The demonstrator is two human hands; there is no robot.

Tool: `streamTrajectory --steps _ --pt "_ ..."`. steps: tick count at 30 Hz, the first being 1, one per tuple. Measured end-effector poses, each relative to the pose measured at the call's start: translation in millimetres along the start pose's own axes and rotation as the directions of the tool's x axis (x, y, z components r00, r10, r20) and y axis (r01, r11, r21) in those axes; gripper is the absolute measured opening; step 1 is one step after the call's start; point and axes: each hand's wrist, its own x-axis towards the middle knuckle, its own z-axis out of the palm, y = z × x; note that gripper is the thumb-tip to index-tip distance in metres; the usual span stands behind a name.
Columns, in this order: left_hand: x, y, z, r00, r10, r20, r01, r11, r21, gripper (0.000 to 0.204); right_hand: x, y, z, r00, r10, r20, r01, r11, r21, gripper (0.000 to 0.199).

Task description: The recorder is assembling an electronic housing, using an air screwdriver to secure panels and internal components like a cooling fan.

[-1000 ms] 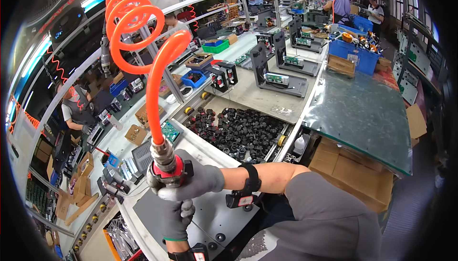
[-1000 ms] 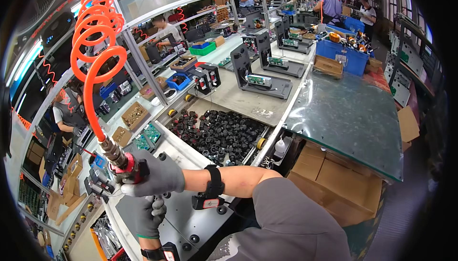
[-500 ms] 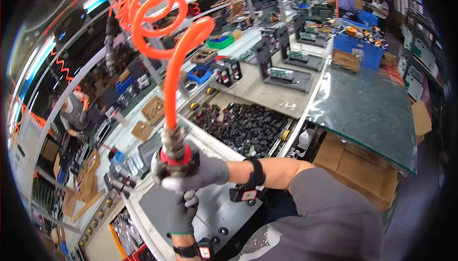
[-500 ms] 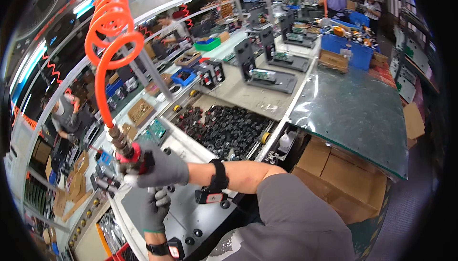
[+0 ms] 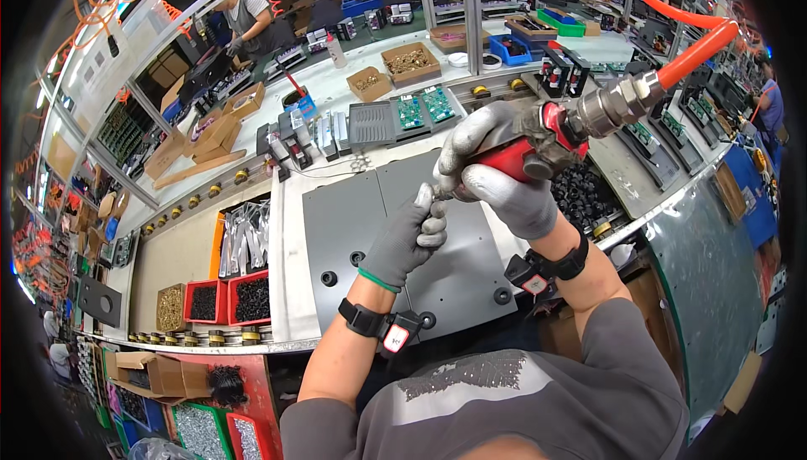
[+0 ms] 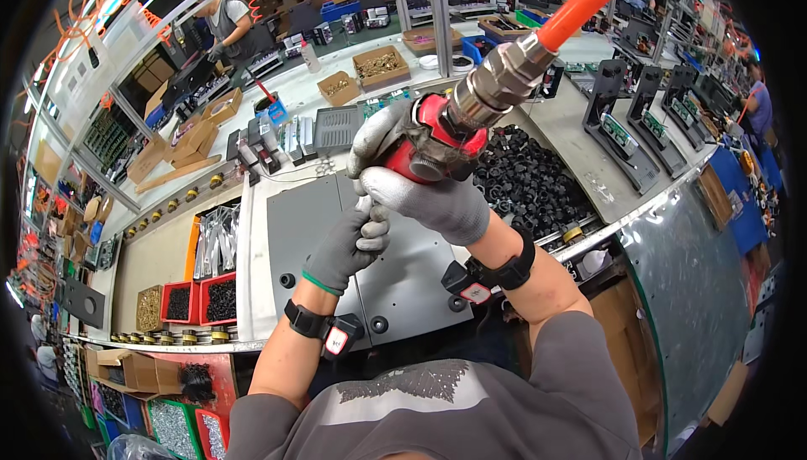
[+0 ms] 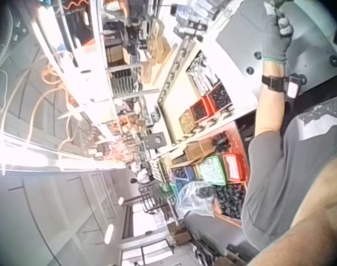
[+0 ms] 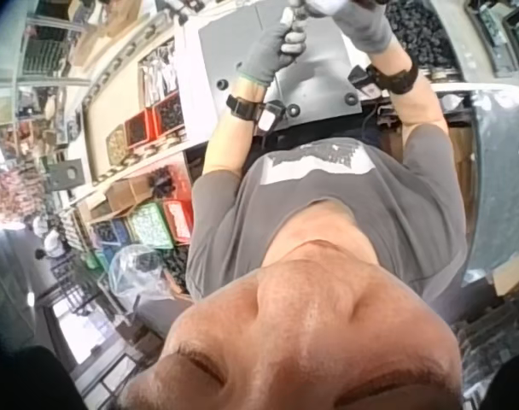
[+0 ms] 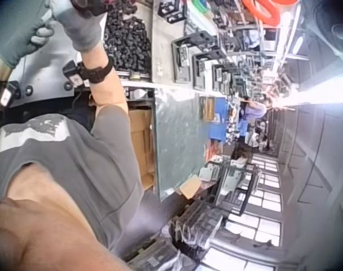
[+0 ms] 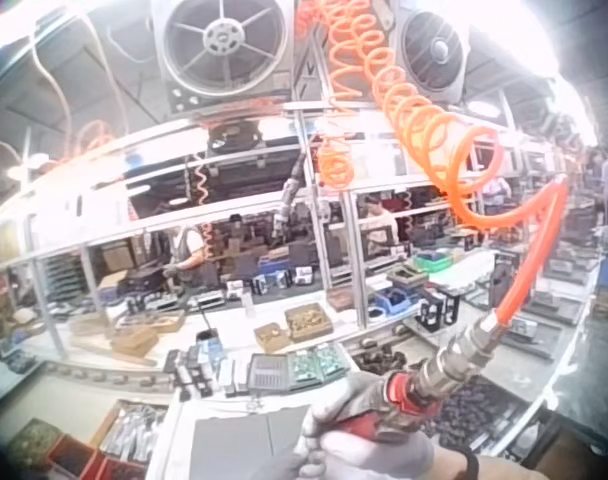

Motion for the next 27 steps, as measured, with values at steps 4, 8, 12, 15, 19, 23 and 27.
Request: streamTrajectory --steps 4,8,12,15,19,23,27 --pt "3 1 -3 0.998 -0.006 -0.055 0.008 1.0 0.027 0.007 -2 3 -1 1.0 -0.002 0.017 0.002 1.0 0.001 0.027" --pt "8 3 -3 0.99 -0.069 -0.122 0.079 0.993 0.084 0.011 0 5 -1 0.997 0.003 0.076 -0.015 0.988 0.151 0.027" --pt "7 0 3 0.988 -0.083 -0.13 0.085 0.996 0.004 0.013 2 3 -2 0.982 0.008 0.19 -0.016 0.999 0.041 0.027" --pt "2 2 1 0.987 -0.017 -0.161 0.05 0.979 0.2 0.013 0 0 -3 0.971 0.014 0.239 -0.015 1.0 0.002 0.026" --pt "-6 31 -23 0.955 0.183 -0.231 0.071 0.619 0.782 0.016 -1 -1 -6 0.969 0.044 0.242 -0.039 0.999 -0.024 0.027" --pt "-4 46 -50 0.876 0.481 -0.026 0.071 -0.076 0.995 0.053 1 7 -11 0.972 0.078 0.223 -0.103 0.99 0.101 0.026" --pt "5 16 -55 0.887 0.455 0.077 0.168 -0.472 0.865 0.053 11 26 -14 0.99 0.074 0.124 -0.08 0.996 0.04 0.027"
